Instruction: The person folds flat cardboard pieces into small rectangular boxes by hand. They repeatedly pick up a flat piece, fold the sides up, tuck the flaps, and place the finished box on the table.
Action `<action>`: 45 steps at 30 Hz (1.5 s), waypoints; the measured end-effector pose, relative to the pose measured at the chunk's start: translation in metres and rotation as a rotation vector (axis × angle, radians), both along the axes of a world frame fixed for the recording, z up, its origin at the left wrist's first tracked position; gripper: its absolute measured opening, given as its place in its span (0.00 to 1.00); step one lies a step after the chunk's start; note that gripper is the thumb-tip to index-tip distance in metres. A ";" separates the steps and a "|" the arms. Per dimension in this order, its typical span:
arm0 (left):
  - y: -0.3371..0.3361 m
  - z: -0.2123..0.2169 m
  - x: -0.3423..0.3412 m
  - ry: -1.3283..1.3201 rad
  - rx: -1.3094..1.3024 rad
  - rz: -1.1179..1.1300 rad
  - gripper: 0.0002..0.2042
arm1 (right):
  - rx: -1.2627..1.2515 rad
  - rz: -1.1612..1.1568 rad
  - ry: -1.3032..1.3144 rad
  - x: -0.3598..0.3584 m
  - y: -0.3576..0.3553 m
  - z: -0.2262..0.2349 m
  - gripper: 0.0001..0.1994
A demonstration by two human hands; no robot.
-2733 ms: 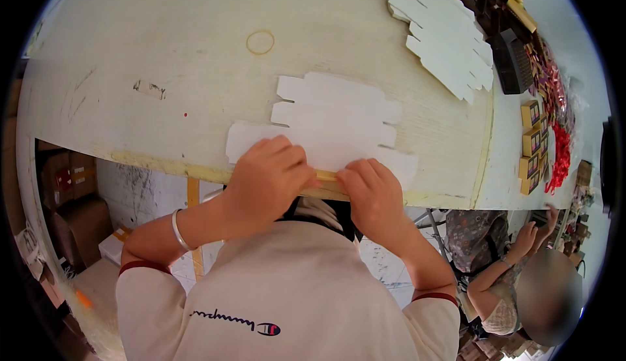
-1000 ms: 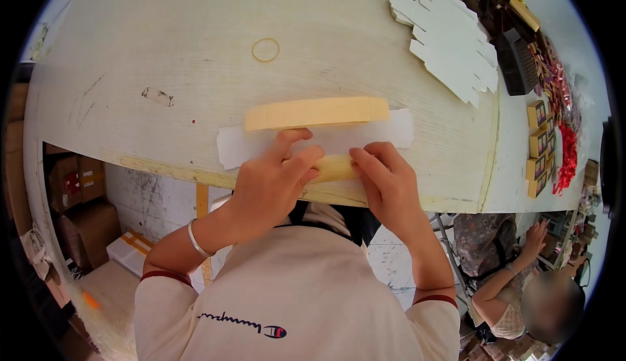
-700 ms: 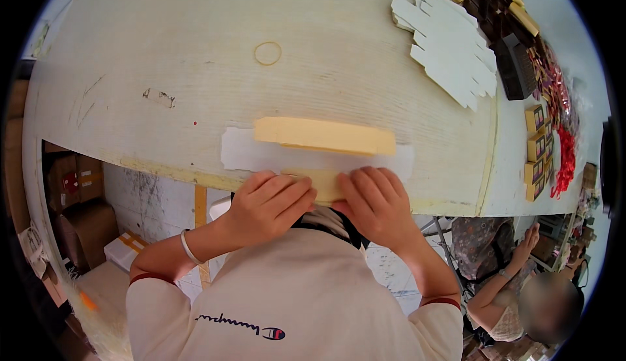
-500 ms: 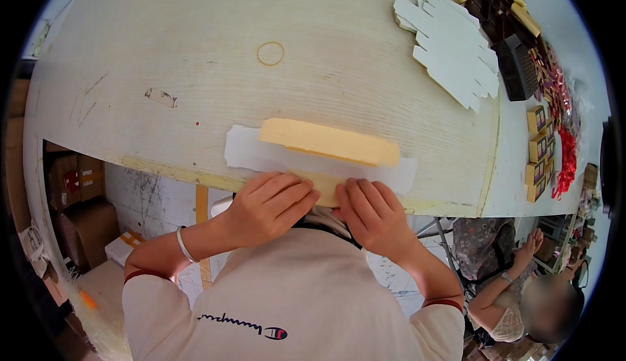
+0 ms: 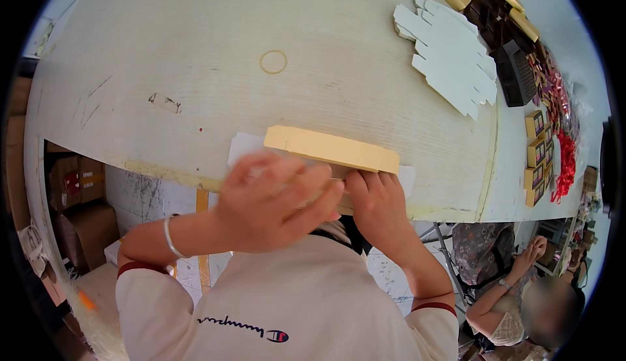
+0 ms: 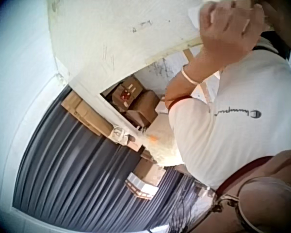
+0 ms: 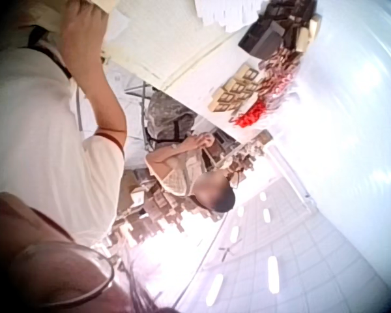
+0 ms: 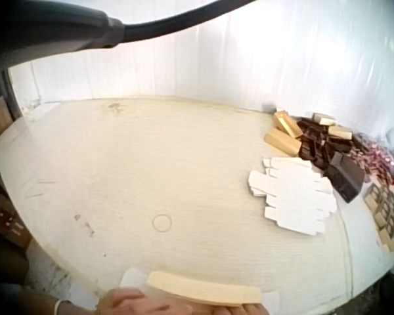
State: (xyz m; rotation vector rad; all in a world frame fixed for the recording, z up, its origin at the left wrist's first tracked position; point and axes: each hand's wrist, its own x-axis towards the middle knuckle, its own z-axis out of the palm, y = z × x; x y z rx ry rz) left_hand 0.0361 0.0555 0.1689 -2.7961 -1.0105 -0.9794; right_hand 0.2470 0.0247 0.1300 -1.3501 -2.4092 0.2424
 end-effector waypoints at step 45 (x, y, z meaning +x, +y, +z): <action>0.096 -0.046 0.150 -0.056 -0.431 -0.585 0.08 | -0.119 0.315 0.289 0.184 0.075 -0.007 0.11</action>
